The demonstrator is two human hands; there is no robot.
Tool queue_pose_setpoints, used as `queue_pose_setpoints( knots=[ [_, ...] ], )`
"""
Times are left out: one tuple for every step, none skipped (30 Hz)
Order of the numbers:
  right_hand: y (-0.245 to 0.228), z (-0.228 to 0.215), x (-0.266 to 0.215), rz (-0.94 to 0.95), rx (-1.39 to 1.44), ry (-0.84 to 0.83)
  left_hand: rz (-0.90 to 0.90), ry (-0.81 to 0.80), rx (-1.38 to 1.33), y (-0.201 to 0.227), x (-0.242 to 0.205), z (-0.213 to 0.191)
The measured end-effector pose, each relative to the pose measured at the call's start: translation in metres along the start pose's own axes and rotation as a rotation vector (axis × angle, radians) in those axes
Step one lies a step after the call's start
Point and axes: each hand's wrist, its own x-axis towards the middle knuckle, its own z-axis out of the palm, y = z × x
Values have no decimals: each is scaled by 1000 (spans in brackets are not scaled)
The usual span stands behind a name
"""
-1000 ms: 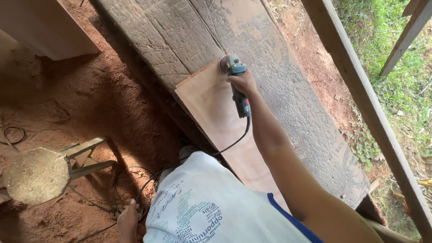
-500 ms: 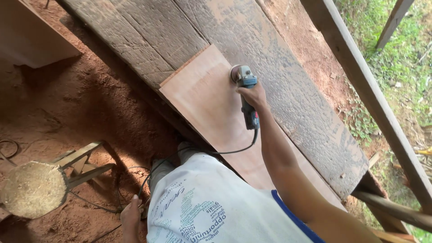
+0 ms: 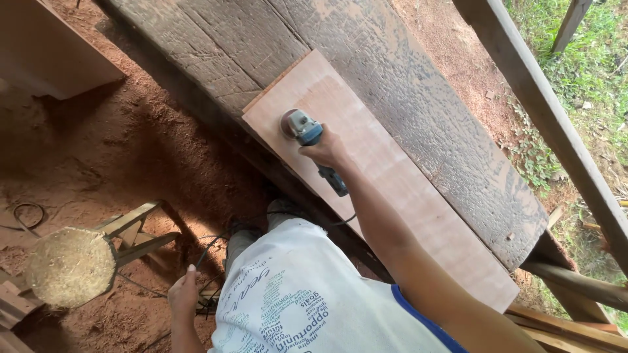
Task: The person picks up a rectangular wooden plank from a stack and places it on a workbench. They then use a handheld power sander to smooth the surface of the plank, moving the tool back and forth along the length of the wood.
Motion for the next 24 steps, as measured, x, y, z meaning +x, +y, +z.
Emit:
queue_pose_setpoints(
  knots=[
    [-7,5,1,-10,-17,-15,4,1,-29,-9,4,1],
    [-11,9,0,-9,-19,-15,3,0,-29,-18,7,1],
    [-16,13,0,-27,-18,-32,16,-24,-74,-27,9,1],
    [-21,14,1,-45,-19,-46,30,-51,-121,-34,12,4],
    [-23,16,4,-44,-23,-43,31,-55,-123,-32,5,3],
    [-23,18,5,-65,-21,-58,-5,-56,-60,-32,-2,1],
    [-22,21,7,-86,-19,-72,-41,-57,4,-32,-10,-1],
    [-25,15,6,-82,-21,-72,-43,-61,5,-33,-12,-1],
    [-29,9,5,-53,-10,-72,-61,-54,78,-33,-13,0],
    [-33,5,6,-30,0,-76,-82,-43,146,-35,-16,0],
    [-26,2,10,-30,-2,-80,-86,-43,144,-35,-16,1],
    [-21,-2,15,-42,24,-31,-98,-34,80,-34,-15,2],
    [-16,-5,20,-54,49,19,-109,-24,17,-32,-15,3],
    [-12,-10,26,-54,48,17,-111,-24,17,-29,-14,3],
    [-9,-14,32,-13,42,25,-108,-24,63,-26,-14,4],
    [-6,-18,39,26,35,34,-103,-22,107,-22,-14,4],
    [-5,-23,43,24,34,33,-104,-22,106,-26,-7,7],
    [-3,-28,46,11,81,51,-62,-37,17,-30,0,9],
    [-2,-32,50,-3,128,70,-19,-52,-71,-34,6,11],
    [-4,-37,51,-4,127,69,-20,-52,-72,-29,3,11],
    [-6,-43,51,36,157,75,-21,-38,-57,-23,-1,10],
    [-8,-48,52,75,187,82,-22,-23,-42,-18,-5,10],
    [-2,-51,58,74,187,82,-22,-22,-43,-17,-6,10],
    [4,-54,63,42,177,108,-40,-18,-33,-16,-7,10]
  ],
)
